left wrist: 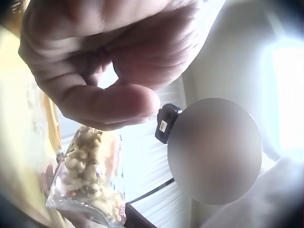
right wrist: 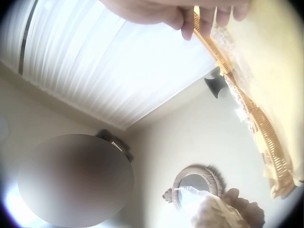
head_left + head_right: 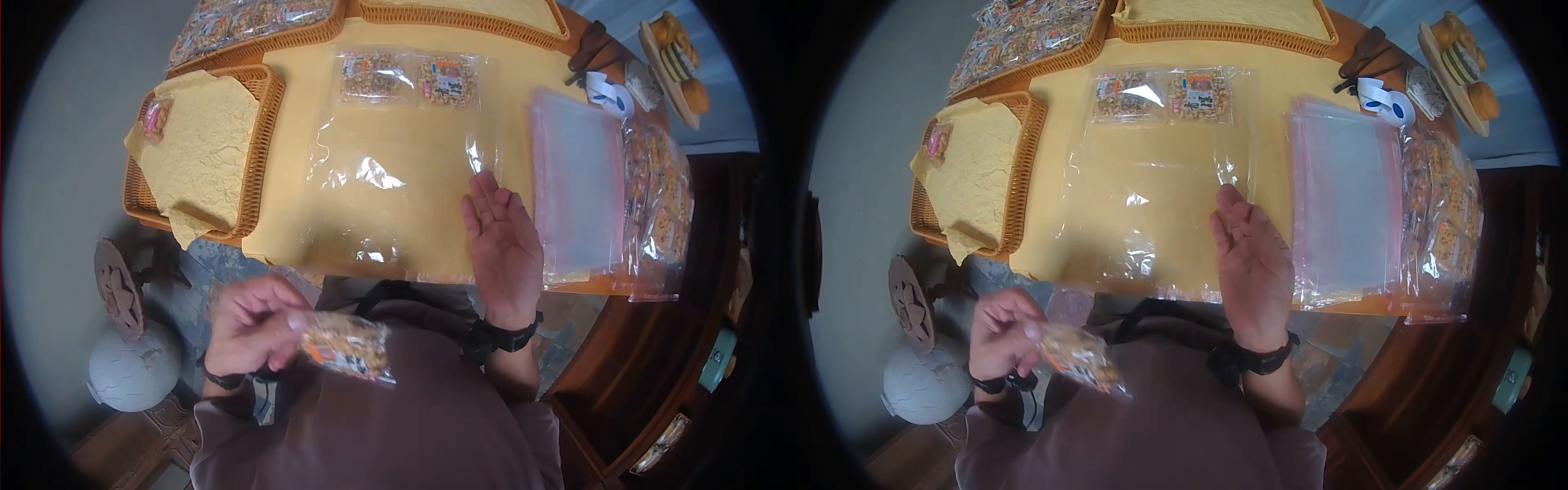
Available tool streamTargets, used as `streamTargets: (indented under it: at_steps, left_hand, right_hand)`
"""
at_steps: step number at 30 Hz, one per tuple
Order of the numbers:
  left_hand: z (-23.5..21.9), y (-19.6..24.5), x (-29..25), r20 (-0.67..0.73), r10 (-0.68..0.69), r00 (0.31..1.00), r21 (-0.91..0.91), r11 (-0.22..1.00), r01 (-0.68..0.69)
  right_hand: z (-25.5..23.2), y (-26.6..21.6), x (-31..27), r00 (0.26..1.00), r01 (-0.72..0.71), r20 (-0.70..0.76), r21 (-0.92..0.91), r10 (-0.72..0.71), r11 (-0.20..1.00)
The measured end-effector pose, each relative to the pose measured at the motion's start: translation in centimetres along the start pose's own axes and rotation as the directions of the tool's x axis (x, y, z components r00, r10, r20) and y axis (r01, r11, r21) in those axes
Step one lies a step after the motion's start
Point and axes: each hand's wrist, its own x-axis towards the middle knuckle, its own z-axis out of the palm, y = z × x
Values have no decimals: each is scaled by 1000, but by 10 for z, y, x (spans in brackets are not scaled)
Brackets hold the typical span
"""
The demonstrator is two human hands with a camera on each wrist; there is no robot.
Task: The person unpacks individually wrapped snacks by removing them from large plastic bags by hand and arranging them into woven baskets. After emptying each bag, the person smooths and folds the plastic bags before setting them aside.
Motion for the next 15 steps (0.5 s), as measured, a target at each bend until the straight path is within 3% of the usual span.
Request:
streamTargets:
  at_steps: [3,5,6,7,8,9,10,11,12,13,14,15]
  left_hand:
    - [-13,3,9,-96,88,992,2,996,-88]
    - [-19,4,14,-153,215,965,10,976,-216]
    - [-23,7,14,-159,215,964,11,976,-216]
    - [-28,10,13,-284,323,903,11,943,-334]
    - [-35,14,11,-403,419,814,34,895,-444]
    - [-42,25,8,-465,473,748,108,869,-482]
    - [-53,41,7,-512,538,670,191,831,-522]
    - [-71,54,8,-557,581,593,217,791,-572]
    - [-93,70,8,-586,619,523,240,749,-618]
    - [-111,84,7,-580,634,511,259,738,-623]
    - [-129,95,4,-593,644,483,273,725,-632]
    - [-144,102,-5,-594,625,506,192,721,-665]
  right_hand:
    - [1,-4,-1,999,12,33,81,-15,997]
    - [17,-24,-8,969,196,154,14,-195,981]
    - [27,-44,-18,933,314,158,75,-322,947]
    - [38,-65,-27,885,420,155,139,-439,897]
    - [50,-74,-19,639,326,647,263,-416,908]
    - [69,-63,-23,640,318,644,276,-420,907]
    - [98,-38,-29,473,464,874,-140,-112,875]
    - [122,-14,-35,365,654,892,-450,268,608]
    - [91,43,-55,15,928,757,-254,653,273]
    - [85,45,-72,83,988,558,-155,826,5]
    - [71,84,-67,112,994,758,-82,642,-77]
    - [107,48,-38,80,997,887,-77,456,-25]
